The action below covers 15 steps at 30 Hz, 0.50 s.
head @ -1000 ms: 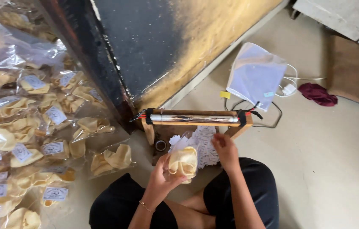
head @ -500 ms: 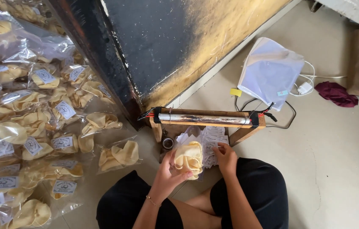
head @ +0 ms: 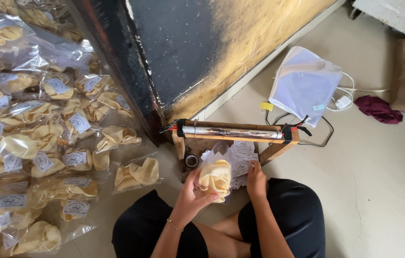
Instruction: Manually packaging snacks into plastic bags with labels and sealing them using a heat sealer.
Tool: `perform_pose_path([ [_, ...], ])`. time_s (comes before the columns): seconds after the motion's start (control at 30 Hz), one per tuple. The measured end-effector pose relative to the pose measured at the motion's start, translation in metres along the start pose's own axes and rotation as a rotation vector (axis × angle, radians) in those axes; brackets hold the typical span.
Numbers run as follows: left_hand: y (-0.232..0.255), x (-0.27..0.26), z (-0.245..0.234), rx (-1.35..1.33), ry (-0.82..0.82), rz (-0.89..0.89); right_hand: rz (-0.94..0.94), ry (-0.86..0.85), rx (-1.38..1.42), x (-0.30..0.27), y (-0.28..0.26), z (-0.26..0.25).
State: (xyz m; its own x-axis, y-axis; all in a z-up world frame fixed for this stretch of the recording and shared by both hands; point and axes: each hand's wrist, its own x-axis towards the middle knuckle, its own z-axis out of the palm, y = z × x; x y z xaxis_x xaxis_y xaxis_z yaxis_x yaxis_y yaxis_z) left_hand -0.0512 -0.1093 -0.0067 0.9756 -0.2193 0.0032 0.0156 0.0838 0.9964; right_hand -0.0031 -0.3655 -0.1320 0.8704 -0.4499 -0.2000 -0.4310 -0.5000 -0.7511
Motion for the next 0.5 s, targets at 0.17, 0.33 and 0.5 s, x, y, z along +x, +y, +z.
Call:
perform_pose_path([
  [0.17, -0.006, -0.008, -0.004, 0.149, -0.055, -0.005, -0.403, -0.023, 0.202, -0.041, -0.065, -0.068],
  [0.33, -0.001, -0.012, 0.002, 0.172, -0.148, 0.002, -0.658, 0.147, 0.26, -0.067, -0.129, -0.171],
  [0.5, 0.009, -0.014, 0.003, 0.252, -0.211, -0.087, -0.894, -0.149, -0.232, -0.109, -0.224, -0.196],
])
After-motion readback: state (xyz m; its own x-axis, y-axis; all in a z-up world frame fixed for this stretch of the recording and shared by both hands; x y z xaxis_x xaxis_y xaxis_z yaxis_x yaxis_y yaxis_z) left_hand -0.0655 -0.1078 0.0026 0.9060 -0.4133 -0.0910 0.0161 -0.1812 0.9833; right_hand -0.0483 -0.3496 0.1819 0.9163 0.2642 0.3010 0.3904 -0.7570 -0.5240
